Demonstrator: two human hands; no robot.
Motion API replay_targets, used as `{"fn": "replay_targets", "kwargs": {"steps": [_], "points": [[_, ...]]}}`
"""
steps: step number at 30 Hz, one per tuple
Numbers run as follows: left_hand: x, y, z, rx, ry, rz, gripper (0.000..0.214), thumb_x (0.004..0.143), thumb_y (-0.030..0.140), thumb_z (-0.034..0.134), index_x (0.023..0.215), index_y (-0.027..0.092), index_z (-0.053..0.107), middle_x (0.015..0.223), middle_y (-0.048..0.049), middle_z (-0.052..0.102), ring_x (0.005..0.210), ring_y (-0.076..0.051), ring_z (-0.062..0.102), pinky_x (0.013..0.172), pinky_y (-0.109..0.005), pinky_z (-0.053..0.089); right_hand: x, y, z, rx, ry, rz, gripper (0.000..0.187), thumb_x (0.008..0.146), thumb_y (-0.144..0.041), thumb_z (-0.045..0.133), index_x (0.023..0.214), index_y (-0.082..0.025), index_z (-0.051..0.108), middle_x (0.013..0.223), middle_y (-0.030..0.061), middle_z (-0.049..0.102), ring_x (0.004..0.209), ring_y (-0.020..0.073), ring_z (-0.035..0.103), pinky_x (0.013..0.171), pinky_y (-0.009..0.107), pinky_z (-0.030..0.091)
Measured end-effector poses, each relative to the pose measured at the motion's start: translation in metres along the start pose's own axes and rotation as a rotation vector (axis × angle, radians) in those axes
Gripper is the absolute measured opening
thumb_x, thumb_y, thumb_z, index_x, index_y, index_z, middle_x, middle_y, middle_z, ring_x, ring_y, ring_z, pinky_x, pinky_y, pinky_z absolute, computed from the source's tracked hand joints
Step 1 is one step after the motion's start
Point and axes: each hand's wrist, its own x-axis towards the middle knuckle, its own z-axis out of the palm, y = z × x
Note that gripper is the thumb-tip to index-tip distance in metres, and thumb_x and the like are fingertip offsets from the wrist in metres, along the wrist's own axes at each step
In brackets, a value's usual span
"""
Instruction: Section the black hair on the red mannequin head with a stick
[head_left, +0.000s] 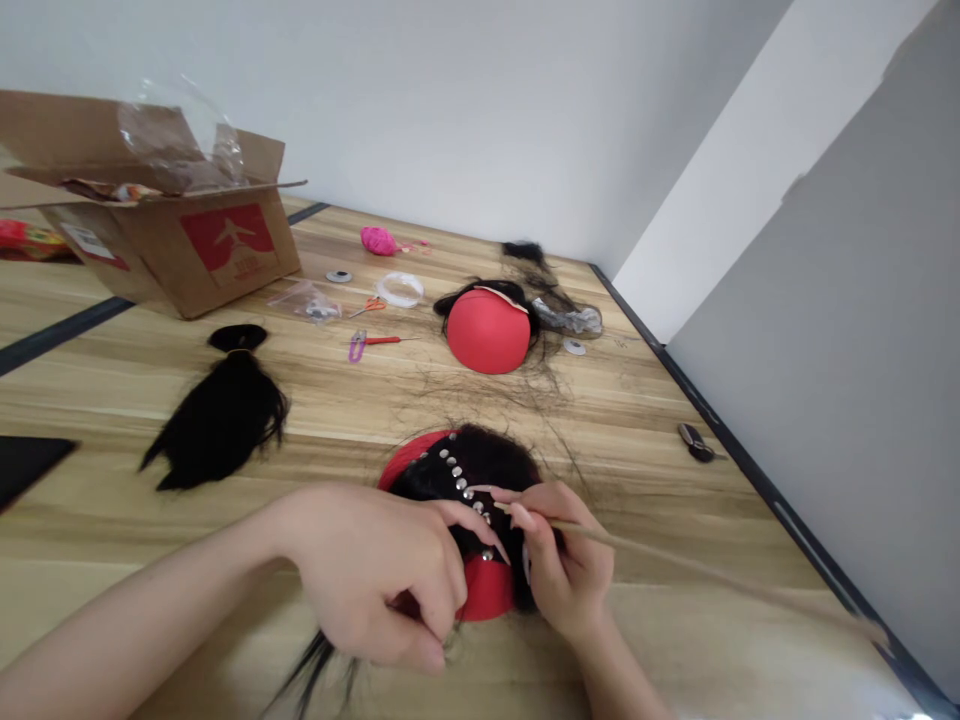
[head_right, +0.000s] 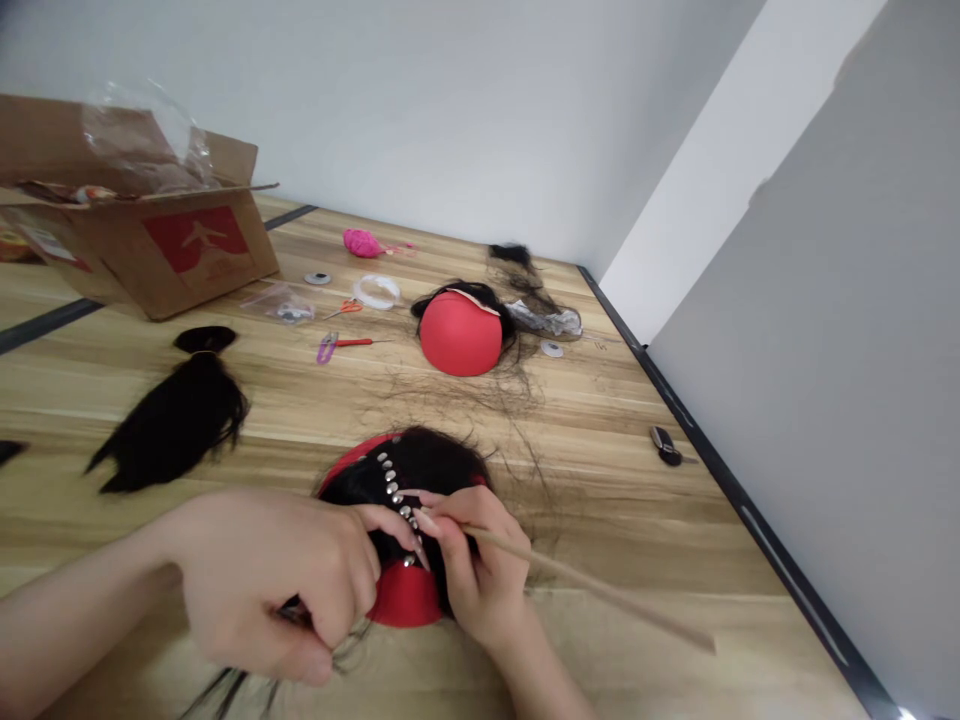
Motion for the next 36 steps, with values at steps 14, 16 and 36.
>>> {"fn": "replay_targets", "kwargs": {"steps": [14,16,36], "points": [[-0.002,0.013,-0.017,0.080,0.245,-0.095,0.034,0.095,0.020,0.043,0.062,0.019,0.035,0.063,0.0008,0.053,0.066,-0.015,0.050,0.086,-0.033,0.044,-0.001,0.000,0.006,0.290,0.175,0.274,0.026,0.102,-0.030,0.046,0.084,-0.021,0.062,0.058,-0.0037,0.056,0.046,0.0107,0.052,0.068,0.033,0.062],[-0.002,0.015,-0.017,0.212,0.337,-0.130,0.033,0.097,0.019,0.040,0.064,0.019,0.042,0.066,-0.0002,0.055,0.067,-0.015,0.049,0.079,-0.035,0.041,-0.001,-0.001,0.007,0.315,0.187,0.279,0.024,0.102,-0.028,0.047,0.086,-0.022,0.063,0.057,-0.0043,0.055,0.046,0.0110,0.054,0.071,0.035,0.064],[0.023,-0.001,0.023,0.810,0.357,-0.439,0.011,0.083,0.013,0.054,0.073,0.016,0.059,0.077,-0.0073,0.062,0.073,-0.024,0.054,0.074,-0.039,0.041,0.008,0.003,0.007,0.553,0.295,0.438,0.030,0.099,-0.036,0.051,0.076,-0.020,0.059,0.062,-0.0018,0.063,0.035,0.0081,0.047,0.066,0.037,0.063]]}}
